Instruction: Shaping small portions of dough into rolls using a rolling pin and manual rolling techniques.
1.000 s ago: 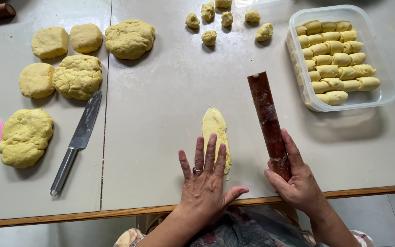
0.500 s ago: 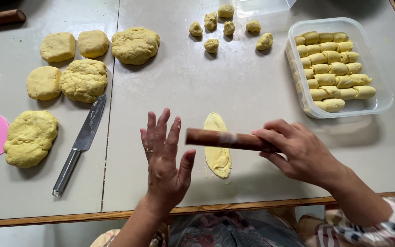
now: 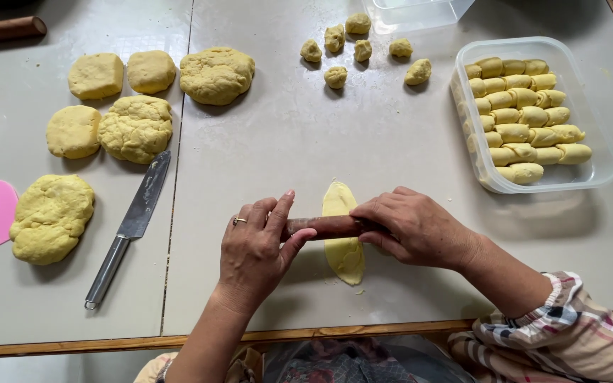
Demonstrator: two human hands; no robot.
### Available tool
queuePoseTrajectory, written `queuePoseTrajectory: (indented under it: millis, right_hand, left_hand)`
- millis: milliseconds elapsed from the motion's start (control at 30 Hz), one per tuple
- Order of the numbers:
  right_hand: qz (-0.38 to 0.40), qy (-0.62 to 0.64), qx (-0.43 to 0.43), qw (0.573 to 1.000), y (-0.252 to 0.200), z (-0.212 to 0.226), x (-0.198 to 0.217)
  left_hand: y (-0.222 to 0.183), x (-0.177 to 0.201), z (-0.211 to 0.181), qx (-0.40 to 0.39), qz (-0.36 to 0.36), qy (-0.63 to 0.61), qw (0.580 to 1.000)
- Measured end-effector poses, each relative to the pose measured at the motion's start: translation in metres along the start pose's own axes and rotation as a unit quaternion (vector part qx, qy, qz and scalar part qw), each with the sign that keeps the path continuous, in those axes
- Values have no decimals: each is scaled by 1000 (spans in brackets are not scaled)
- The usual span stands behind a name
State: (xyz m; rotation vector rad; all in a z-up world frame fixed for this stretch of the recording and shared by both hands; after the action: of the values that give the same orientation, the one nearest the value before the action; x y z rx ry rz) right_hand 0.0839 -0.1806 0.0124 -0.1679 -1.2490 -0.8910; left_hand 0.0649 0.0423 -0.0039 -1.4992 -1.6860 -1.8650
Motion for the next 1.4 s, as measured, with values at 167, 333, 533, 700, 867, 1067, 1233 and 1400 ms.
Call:
queuePoseTrajectory:
  millis: [167, 333, 533, 700, 867, 1067, 1233, 1400]
  right_hand:
    - [-2, -58, 36, 998, -4, 1, -11]
    - [22, -213, 20, 977, -4, -3, -22]
    - [107, -184, -42, 976, 7, -45, -38]
    - [149, -155, -103, 971, 23, -78, -45]
    - [44, -181, -26, 982, 50, -82, -24]
    - [-118, -258, 104, 953, 71, -83, -6]
    - [-142, -292, 61, 944, 58, -75, 2]
    - [-32, -202, -36, 978, 39, -70, -31]
  left_hand:
    - [-11, -17, -14, 3, 36, 44, 998]
    - [-19, -30, -17, 12, 56, 58, 997]
    - [-3, -56, 1, 35, 101, 49, 993]
    - [33, -63, 15, 99, 204, 16, 974]
    - [57, -76, 29, 155, 271, 0, 950]
    - [75, -99, 50, 203, 295, 23, 933]
    - [81, -78, 42, 182, 173, 34, 967]
    - [72, -77, 21, 110, 172, 37, 978]
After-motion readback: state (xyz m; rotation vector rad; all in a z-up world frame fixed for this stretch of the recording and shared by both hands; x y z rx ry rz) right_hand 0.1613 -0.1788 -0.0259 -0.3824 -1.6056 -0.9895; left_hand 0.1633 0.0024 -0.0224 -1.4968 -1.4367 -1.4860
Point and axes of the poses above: each hand's wrist, its own y-axis towards the middle knuckle, its own x-axis out of the back of the hand, z = x × y, the point moved 4 cm from there along y, towards the middle knuckle, and after that the axes turned 2 degrees about -z, right-handed, at the moved point
